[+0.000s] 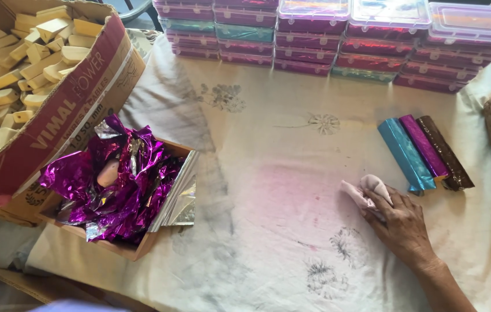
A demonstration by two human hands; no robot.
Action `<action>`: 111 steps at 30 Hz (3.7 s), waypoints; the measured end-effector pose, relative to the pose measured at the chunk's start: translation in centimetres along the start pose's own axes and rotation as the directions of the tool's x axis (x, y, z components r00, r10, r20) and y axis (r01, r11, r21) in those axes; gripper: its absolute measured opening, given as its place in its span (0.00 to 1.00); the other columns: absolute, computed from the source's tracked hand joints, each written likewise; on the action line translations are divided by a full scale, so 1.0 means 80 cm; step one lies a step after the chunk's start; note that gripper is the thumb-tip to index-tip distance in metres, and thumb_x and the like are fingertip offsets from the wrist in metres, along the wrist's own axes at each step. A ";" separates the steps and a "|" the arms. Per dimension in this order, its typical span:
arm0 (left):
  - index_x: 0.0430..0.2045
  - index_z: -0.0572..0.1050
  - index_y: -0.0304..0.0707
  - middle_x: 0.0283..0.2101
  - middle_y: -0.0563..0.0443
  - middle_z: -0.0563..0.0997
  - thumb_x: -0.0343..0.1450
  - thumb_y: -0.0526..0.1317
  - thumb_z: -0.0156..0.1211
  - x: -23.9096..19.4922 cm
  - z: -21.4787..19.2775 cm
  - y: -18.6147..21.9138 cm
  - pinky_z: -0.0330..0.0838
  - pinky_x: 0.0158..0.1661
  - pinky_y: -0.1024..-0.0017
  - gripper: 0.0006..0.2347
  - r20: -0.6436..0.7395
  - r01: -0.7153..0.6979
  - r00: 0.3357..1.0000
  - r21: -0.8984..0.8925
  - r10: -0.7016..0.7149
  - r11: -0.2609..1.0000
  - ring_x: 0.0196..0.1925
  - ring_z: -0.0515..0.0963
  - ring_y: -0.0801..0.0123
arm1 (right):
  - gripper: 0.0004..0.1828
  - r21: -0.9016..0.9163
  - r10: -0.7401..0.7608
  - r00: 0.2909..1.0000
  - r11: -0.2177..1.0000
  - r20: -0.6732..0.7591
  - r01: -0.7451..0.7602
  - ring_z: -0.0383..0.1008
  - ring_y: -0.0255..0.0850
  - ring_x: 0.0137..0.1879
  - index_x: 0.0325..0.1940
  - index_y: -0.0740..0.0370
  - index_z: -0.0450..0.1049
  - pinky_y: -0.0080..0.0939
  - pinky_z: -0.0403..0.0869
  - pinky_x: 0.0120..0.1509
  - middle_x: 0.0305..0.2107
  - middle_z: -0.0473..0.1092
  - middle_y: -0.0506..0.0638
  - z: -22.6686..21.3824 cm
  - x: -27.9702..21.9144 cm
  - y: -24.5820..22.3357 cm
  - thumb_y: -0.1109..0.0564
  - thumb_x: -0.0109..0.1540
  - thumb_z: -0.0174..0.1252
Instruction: The person wraps a small wooden block in shiny metallic foil using a yellow plastic folder to create sharp creases. They then wipe a clear plastic container with a cloth and place the wrapped items inside.
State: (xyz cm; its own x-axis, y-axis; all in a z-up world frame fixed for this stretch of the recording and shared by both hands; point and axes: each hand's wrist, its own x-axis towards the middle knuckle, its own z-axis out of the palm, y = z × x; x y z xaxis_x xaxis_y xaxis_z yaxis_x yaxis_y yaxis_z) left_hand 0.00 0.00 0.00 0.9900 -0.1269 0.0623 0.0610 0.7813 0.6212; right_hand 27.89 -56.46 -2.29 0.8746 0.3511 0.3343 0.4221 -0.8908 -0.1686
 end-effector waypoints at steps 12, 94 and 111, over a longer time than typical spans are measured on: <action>0.78 0.49 0.41 0.73 0.34 0.60 0.71 0.69 0.53 0.360 0.161 -0.144 0.62 0.64 0.42 0.44 0.153 -0.006 0.988 -0.052 0.014 0.999 0.70 0.66 0.45 | 0.25 0.103 0.048 0.992 0.994 -0.116 -0.036 0.74 0.52 0.55 0.58 0.56 0.78 0.52 0.73 0.59 0.48 0.75 0.57 -0.004 -0.001 0.001 0.48 0.57 0.65; 0.64 0.69 0.33 0.56 0.47 0.80 0.76 0.43 0.56 0.487 0.081 -0.271 0.78 0.54 0.63 0.21 0.159 0.264 0.951 0.029 -0.265 0.964 0.56 0.80 0.64 | 0.19 0.614 0.321 0.922 0.779 -0.216 -0.127 0.76 0.48 0.56 0.59 0.62 0.75 0.44 0.74 0.61 0.51 0.75 0.57 0.055 0.141 -0.100 0.51 0.70 0.49; 0.63 0.73 0.55 0.67 0.57 0.76 0.71 0.39 0.65 0.462 0.219 -0.164 0.68 0.65 0.63 0.22 0.782 -0.802 0.592 0.594 -0.196 -0.055 0.70 0.72 0.59 | 0.26 0.860 0.445 0.853 0.510 -0.273 0.009 0.73 0.30 0.51 0.68 0.66 0.67 0.32 0.75 0.55 0.55 0.72 0.50 0.033 0.064 -0.073 0.66 0.64 0.54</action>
State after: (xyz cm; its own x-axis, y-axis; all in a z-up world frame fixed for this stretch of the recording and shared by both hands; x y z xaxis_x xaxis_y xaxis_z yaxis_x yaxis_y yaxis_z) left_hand 33.53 -25.63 7.85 0.4747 -0.7059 0.5257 -0.8735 -0.3044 0.3800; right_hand 30.51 -48.67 -2.07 0.8688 -0.1758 0.4629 0.4281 -0.2032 -0.8806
